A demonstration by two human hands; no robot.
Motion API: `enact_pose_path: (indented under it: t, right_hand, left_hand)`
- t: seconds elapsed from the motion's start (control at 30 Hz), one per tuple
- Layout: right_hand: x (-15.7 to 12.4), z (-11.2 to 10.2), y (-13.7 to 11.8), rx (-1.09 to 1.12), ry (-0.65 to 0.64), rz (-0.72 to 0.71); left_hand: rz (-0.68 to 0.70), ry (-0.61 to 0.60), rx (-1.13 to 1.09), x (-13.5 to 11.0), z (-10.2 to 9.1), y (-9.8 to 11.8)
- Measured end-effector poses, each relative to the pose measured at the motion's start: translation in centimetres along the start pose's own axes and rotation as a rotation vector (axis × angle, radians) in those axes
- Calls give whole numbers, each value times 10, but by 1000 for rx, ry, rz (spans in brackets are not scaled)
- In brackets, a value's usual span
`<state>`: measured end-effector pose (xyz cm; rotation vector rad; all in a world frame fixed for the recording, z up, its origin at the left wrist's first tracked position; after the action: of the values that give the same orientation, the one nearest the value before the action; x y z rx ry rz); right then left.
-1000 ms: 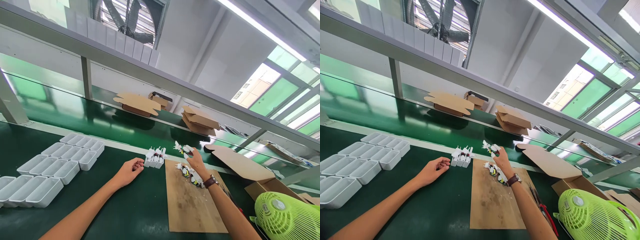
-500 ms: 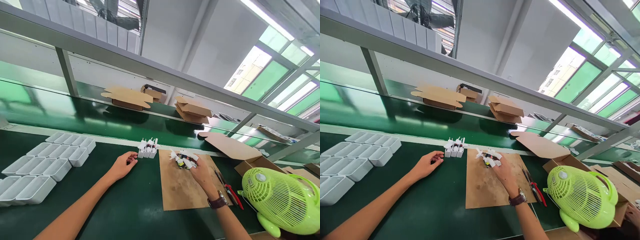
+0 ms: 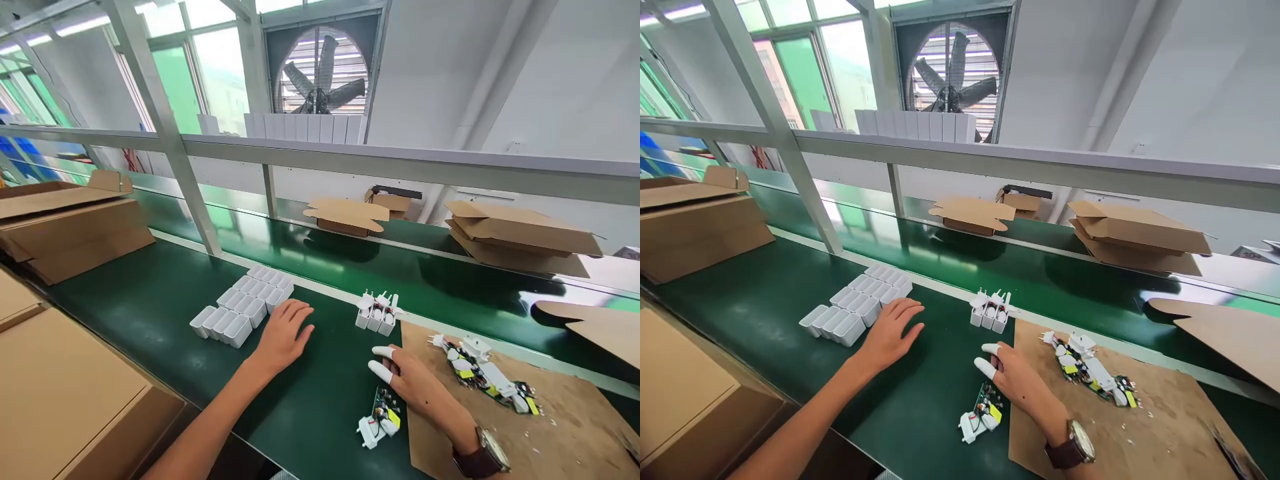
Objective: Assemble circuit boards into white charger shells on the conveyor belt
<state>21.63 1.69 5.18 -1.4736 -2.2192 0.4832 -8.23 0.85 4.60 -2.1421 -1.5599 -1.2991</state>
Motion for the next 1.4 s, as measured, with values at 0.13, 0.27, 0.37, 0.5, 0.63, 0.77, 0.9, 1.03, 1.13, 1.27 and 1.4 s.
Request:
enact_pose_path:
  t: [0.13,0.27,0.37,0.5,0.63,0.77,0.9,1.03,1.13,1.27,1.4]
  right_hand:
    - [-16,0,-1,-85,-197,52]
    - [-24,0,-7,32,-292,21]
    - [-22,-4,-9,108,-256,2]
    - [-21,-14,-1,102,-167,55]
    - [-28,-16,7,57,-235,10]
    - [-29,-10,12,168,-119,-185]
    - [-26,-7,18,77,121,-182]
    - [-25,-5,13,-12,125,-82]
    - [-26,0,10,-53,94,-77]
    - [-28,3,10,-54,149,-144]
    - [-29,4,13,-51,201,-200]
  left_hand:
    - [-150,85,531,-11,-38,-37]
    - [-201,25,717,-16,-45,-56]
    - [-191,65,705,-13,-44,-54]
    - [-133,125,498,-3,-42,-31]
    - [-101,-68,146,2,-20,1]
    - [-11,-228,-18,7,17,29]
    - [93,-293,-82,18,48,44]
    - [108,-313,-167,20,62,48]
    - [59,-291,-241,14,66,45]
    - [18,-290,-322,4,66,37]
    - [-52,-344,-356,-2,63,31]
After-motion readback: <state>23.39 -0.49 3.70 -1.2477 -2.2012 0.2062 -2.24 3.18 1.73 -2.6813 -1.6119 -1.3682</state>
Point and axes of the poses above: each hand's wrist, its own x-axis towards the middle knuckle, its own z-axis out of the palm, y = z × x, the point moved 2 cm from there along x, towards the middle knuckle, and after that the axes turned 12 degrees about y, right-handed, at the moved point
